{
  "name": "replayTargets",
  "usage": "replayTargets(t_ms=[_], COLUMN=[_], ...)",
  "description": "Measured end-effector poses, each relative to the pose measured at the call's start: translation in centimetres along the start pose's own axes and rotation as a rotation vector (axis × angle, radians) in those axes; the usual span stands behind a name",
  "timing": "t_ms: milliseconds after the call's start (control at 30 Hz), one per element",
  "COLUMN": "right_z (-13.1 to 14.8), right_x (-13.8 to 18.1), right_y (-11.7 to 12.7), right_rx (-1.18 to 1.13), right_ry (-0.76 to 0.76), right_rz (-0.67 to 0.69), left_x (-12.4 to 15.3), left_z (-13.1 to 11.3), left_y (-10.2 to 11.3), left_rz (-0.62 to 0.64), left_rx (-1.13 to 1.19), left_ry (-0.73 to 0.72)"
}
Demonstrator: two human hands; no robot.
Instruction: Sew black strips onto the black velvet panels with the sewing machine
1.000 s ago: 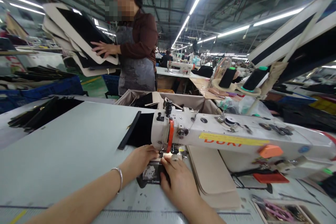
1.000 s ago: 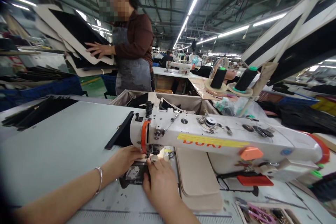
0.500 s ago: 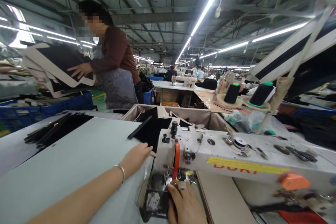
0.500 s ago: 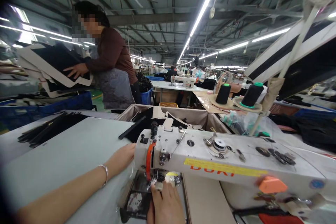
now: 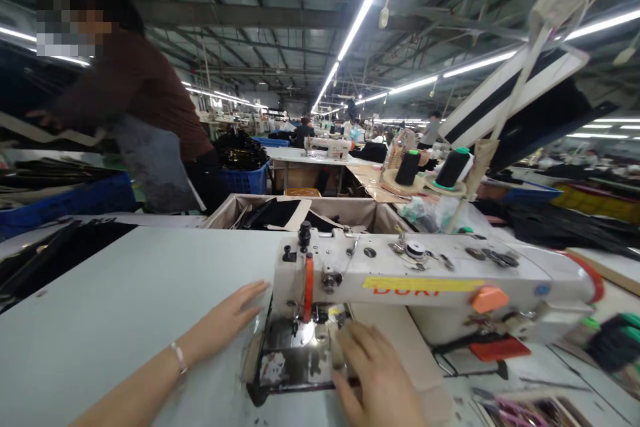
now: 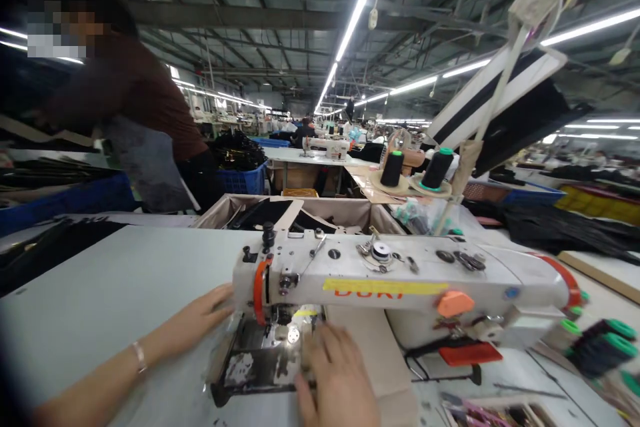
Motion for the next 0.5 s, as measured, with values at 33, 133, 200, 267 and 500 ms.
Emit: replayTargets(t_ms=[33, 133, 200, 267, 500], right_z=[-1.2, -3.1, -2.9, -2.4, -2.0], right_x=[0.7, 2.6, 3.0, 2.6, 1.0], right_y=[1.1, 3.0, 3.3, 3.3, 4.8], right_rx=[0.075, 0.204, 0.218, 0.240, 0.283], right_ry=[-0.118, -0.323, -0.311, -0.287, -0.322], right_rz=[0.035, 0.130, 0.160, 0.149, 0.085], left_x=[1.7, 6.1, 7.9, 8.6, 8.7], left_z=[0.0, -0.7, -1.4, -1.9, -1.7], left_y=[0.1, 0.3, 0.1, -0.4, -1.0], left_rz=[0.067, 0.167, 0.129, 0.065, -0.002], left_rx=[0.019, 0.032, 0.020, 0.003, -0.038], left_ry=[0.025, 0.031, -0.009, -0.044, -0.089])
Point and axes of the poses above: each hand's wrist, its own x-axis away from the middle knuckle, its own y-axis out of the back of the hand, z = x × y, the point moved 4 cm from there along -x, towards the middle knuckle, and after that the axes turned 11 degrees about -z, right-handed, at the moved point
